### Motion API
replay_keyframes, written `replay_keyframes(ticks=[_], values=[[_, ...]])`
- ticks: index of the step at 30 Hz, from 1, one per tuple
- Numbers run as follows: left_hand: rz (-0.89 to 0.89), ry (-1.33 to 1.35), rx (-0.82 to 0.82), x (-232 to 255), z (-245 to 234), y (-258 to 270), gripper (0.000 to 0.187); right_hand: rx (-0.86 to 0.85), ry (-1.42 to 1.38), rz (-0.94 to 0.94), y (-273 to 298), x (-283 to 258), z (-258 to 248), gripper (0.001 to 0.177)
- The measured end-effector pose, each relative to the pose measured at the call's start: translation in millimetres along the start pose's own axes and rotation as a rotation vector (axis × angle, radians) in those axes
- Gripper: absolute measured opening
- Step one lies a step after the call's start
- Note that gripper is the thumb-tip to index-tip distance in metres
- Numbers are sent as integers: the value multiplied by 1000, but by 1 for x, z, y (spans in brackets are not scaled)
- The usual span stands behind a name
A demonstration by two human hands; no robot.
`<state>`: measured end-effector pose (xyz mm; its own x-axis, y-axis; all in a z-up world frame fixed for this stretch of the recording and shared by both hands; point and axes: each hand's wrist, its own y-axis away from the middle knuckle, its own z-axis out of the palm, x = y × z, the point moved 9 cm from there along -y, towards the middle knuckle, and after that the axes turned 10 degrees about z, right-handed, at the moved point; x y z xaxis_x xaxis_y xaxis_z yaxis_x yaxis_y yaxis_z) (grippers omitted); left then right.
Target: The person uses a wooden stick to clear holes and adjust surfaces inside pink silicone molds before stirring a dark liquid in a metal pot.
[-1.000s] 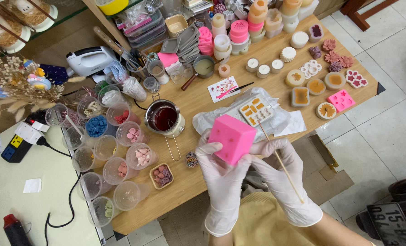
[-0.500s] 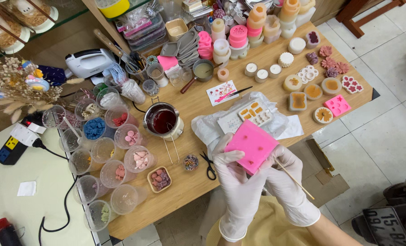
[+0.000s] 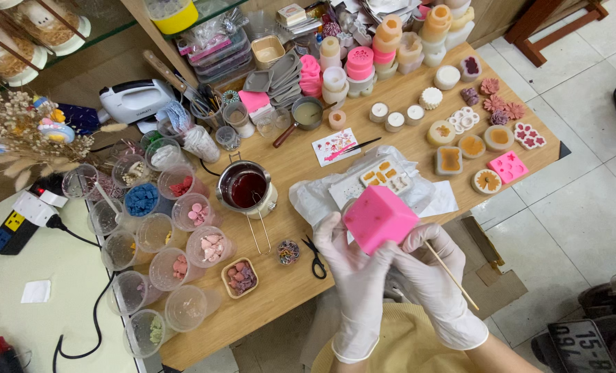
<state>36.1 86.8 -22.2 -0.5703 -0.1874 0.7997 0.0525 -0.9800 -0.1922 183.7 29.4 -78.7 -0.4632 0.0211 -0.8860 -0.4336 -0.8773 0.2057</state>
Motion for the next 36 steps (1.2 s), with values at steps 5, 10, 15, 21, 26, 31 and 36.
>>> replay_keyframes(ticks=[5,10,15,21,26,31,36], values=[[-806,671,230,-80,-20,17,75,8,429,-467,10,-50,23,55],[-928,630,96,-109,-32,24,78,-235,827,-416,-31,-53,42,87],[-1033,567,-61,-140,-42,17,77,-230,793,-51,-60,-22,29,89],[-1060,405,-81,-186,-74,8,73,-172,712,136,-87,19,18,84],[-1037,-222,63,-200,-135,2,43,-249,862,-155,-104,30,20,78],[-622,-440,-39,-190,-145,-27,29,-319,1046,-368,-110,24,32,64],[-519,-508,99,-188,-150,-24,29,-365,1388,-409,-132,18,55,65]])
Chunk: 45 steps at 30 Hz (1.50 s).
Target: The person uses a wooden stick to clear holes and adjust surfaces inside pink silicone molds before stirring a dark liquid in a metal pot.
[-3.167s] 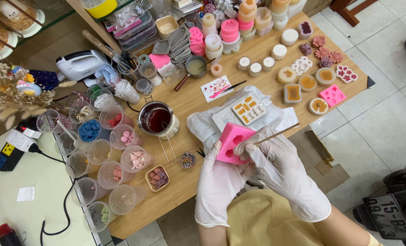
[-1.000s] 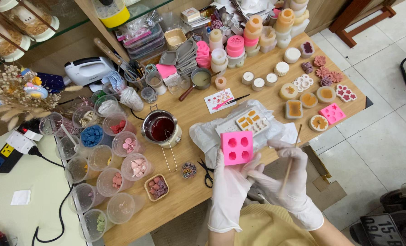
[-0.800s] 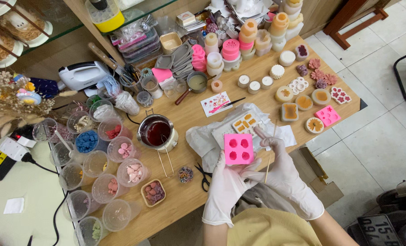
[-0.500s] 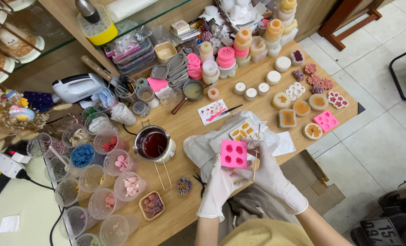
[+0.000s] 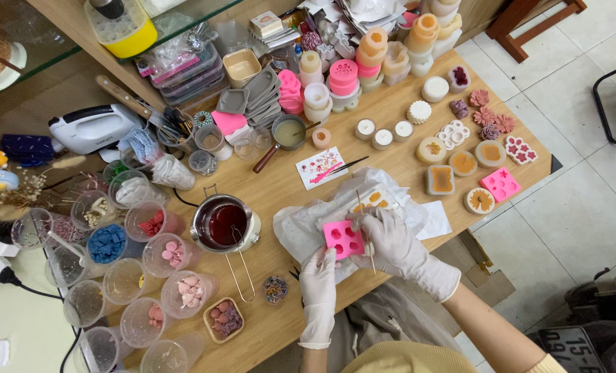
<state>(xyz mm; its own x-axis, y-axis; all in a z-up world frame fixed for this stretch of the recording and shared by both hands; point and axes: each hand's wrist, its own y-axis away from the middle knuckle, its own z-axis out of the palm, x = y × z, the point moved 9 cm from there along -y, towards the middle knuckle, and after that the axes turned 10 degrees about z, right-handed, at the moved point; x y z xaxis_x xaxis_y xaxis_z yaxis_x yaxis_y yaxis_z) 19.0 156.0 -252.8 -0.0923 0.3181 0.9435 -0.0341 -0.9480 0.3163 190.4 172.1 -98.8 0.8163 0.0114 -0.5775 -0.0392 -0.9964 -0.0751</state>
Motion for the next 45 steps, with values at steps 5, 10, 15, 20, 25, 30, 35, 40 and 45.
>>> replay_keyframes(ticks=[5,10,15,20,25,30,35,40,45], values=[[271,-378,114,37,-2,6,27,-28,113,-220,-24,-4,1,70],[363,-873,8,75,9,9,32,-83,110,-376,-32,-13,0,70],[282,-841,-24,78,0,13,37,-203,-119,-46,-45,27,-29,50],[187,-725,-41,59,-32,24,30,-37,-68,440,-76,99,-70,29],[214,-656,18,52,-57,41,26,-261,573,264,-147,143,-7,34],[-53,-598,78,22,-72,52,30,-406,724,83,-212,196,121,27],[174,-599,210,5,-71,59,17,-465,891,79,-242,224,196,25],[359,-525,194,22,-80,45,20,-470,894,90,-243,222,192,23],[25,-539,406,57,-140,28,41,-316,761,110,-235,160,109,31]])
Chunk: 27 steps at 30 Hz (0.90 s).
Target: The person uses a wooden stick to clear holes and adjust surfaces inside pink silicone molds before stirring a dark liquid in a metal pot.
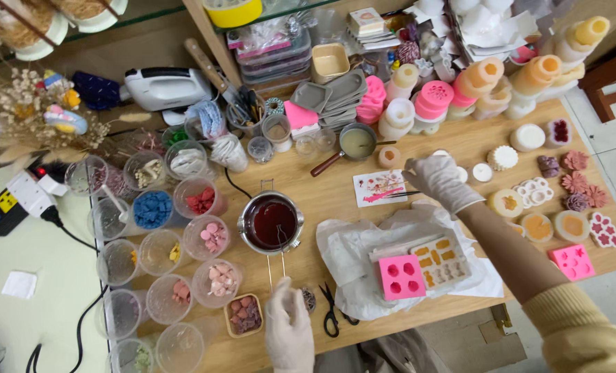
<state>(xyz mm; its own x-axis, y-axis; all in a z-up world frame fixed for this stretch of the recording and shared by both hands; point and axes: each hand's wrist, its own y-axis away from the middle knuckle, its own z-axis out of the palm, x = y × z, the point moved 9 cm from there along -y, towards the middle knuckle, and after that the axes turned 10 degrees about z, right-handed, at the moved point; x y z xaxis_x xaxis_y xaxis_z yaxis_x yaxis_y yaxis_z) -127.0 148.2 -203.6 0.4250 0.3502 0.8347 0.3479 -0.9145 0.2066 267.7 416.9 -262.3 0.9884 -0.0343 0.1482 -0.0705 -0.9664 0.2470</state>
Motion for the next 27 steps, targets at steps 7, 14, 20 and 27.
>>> replay_keyframes(ticks=[7,14,20,27], values=[[261,-226,150,7,-37,-44,56,93,-465,65,125,25,-133,31],[-185,850,-371,-50,45,-63,66,179,-1080,232,286,2,-152,37],[-226,937,-339,-54,57,-62,58,124,-1099,163,325,-100,-126,31],[-251,834,-312,-20,43,-4,60,84,-1138,279,302,-162,-144,40]])
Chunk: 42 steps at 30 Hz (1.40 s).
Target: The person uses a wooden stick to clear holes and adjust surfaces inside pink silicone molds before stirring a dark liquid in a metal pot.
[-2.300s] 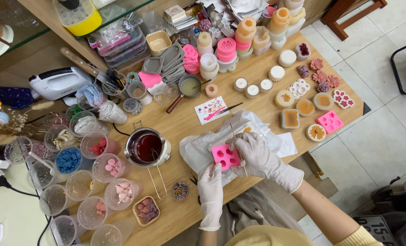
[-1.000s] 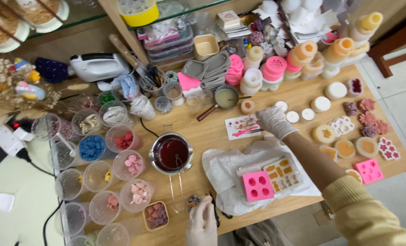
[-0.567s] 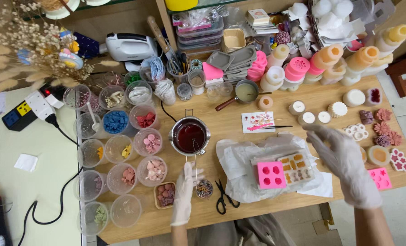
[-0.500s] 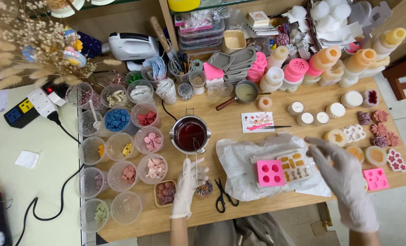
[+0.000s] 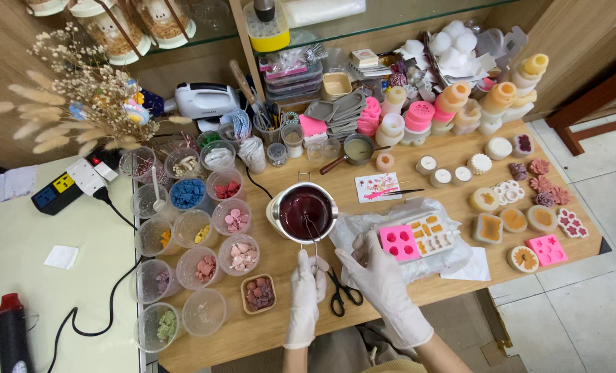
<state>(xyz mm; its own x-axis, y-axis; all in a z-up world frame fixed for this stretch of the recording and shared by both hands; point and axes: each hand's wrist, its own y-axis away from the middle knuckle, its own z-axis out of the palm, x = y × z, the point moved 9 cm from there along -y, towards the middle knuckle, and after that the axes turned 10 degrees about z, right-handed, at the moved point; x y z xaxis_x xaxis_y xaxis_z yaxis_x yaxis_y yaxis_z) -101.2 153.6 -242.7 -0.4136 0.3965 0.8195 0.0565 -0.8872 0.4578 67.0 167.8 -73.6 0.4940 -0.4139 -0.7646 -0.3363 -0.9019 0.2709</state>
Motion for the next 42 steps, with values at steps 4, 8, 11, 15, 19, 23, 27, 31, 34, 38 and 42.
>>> replay_keyframes(ticks=[4,8,11,15,19,23,27,31,34,38,42], values=[[-38,-51,-32,3,27,45,66,6,88,69,2,-9,-2,47],[-109,-69,-28,-8,45,79,65,8,91,-2,9,3,-13,44],[-90,-12,-63,-17,54,92,65,16,39,-52,16,17,-31,33],[-139,-27,-81,-38,56,107,62,127,22,-84,21,28,-69,37],[-68,-71,-215,-42,74,117,66,206,-47,-263,16,29,-91,31],[-83,-132,-238,-42,90,132,66,-19,-412,-130,4,51,-86,31],[-137,-130,-244,-42,101,141,66,-139,-596,15,3,60,-90,29],[-118,-151,-246,-43,103,145,66,-149,-341,60,-3,69,-103,33],[-118,-153,-253,-44,101,141,66,-134,-232,-194,3,54,-108,34],[-131,-220,-231,-44,95,142,67,-22,6,-517,18,34,-115,31],[-88,-284,-215,-31,91,142,66,6,222,-854,32,12,-121,37]])
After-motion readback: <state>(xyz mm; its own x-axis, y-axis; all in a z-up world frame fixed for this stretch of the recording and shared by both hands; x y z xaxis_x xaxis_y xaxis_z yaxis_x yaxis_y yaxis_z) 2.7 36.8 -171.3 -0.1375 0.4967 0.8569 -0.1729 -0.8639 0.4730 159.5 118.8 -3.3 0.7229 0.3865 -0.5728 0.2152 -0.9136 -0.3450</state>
